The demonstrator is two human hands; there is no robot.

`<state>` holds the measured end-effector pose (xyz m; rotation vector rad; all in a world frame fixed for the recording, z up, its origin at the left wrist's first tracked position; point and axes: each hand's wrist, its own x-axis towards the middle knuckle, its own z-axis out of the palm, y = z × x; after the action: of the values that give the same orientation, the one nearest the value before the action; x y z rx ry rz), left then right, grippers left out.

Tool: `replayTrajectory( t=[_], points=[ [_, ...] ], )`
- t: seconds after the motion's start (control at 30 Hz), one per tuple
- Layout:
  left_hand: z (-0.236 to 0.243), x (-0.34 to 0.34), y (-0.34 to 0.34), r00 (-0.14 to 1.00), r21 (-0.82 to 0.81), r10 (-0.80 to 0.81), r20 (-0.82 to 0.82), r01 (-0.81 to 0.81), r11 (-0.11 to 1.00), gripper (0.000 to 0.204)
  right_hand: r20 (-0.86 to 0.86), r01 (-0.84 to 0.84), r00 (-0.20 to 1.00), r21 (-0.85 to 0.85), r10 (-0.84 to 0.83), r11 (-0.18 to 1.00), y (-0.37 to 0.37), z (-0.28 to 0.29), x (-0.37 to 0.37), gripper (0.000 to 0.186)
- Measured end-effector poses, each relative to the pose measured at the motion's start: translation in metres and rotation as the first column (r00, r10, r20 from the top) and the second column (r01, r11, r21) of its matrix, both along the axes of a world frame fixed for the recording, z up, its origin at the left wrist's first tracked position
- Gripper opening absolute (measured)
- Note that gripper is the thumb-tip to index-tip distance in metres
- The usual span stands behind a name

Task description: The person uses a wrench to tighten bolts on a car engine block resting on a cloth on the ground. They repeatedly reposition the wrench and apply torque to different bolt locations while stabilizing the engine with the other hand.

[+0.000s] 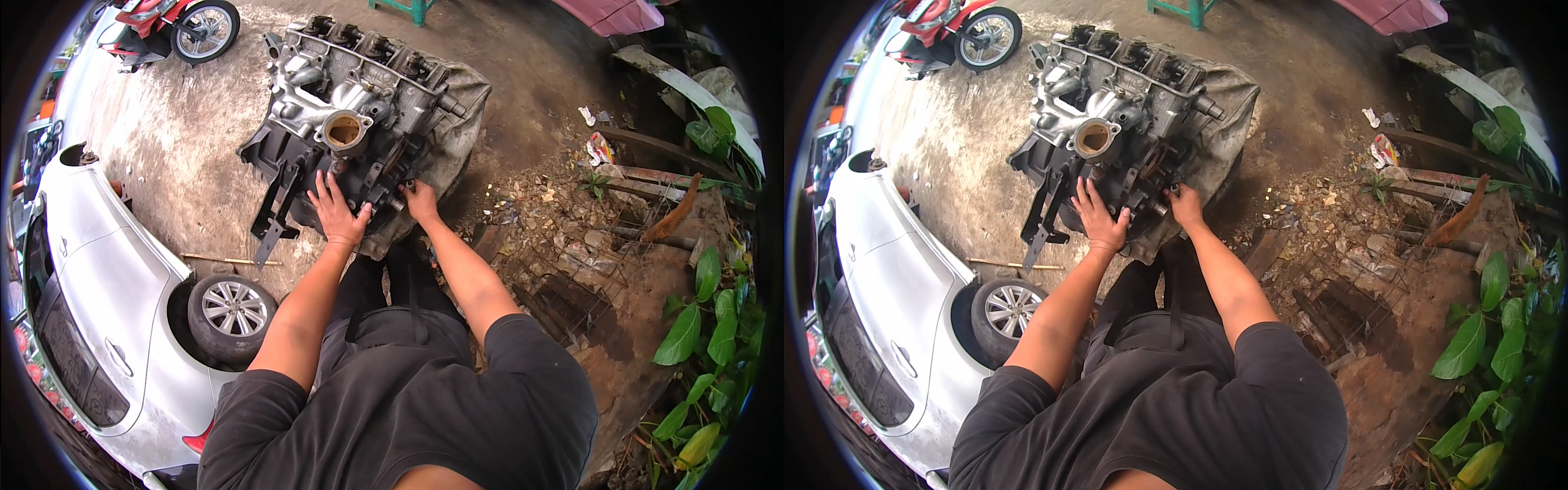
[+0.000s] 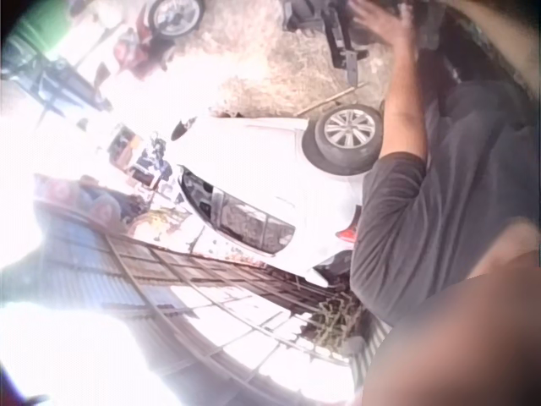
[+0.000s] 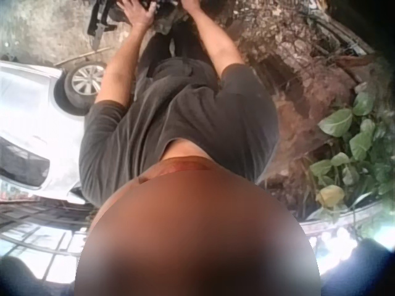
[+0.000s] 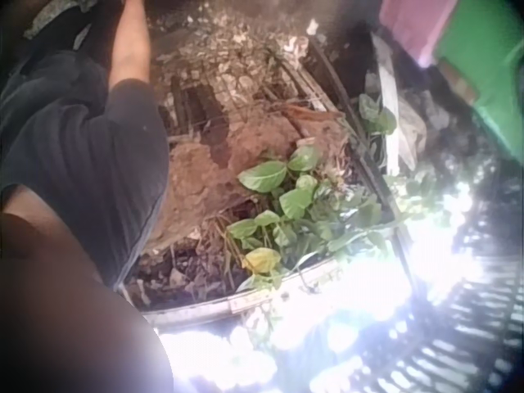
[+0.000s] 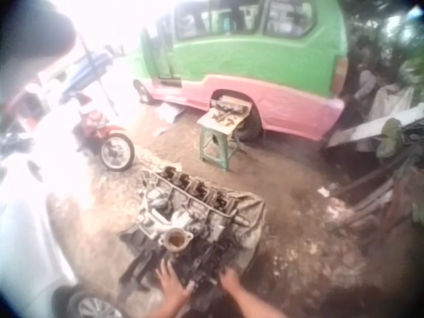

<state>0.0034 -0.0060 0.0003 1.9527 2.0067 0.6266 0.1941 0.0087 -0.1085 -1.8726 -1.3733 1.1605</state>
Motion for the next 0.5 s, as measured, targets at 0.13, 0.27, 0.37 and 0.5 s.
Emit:
replayTrajectory(
  t=[0.13, 0.27, 0.37, 0.5],
  points=[
    [-0.002, 0.000, 0.001, 1.000, 0.013, 0.001, 0.007, -0.001, 1.000, 0.103, -0.511, 0.110, 0.732, -0.565, -0.451, 0.818, 0.005, -0.010, 0.005, 0.021],
    [-0.001, 0.000, 0.000, 1.000, 0.018, 0.000, 0.009, 0.000, 1.000, 0.102, -0.562, -0.003, 0.581, -0.726, -0.590, 0.688, 0.012, -0.010, 0.011, 0.020],
    [0.000, 0.001, 0.000, 1.000, 0.018, 0.003, 0.003, -0.003, 1.000, 0.102, -0.439, 0.035, 0.852, -0.494, -0.285, 0.869, 0.012, -0.006, 0.013, 0.026],
    [0.000, 0.001, 0.001, 1.000, 0.036, -0.002, 0.021, 0.001, 0.999, 0.102, -0.017, -0.080, 0.997, -0.107, 0.079, 0.991, 0.009, 0.002, 0.011, 0.031]
  ],
)
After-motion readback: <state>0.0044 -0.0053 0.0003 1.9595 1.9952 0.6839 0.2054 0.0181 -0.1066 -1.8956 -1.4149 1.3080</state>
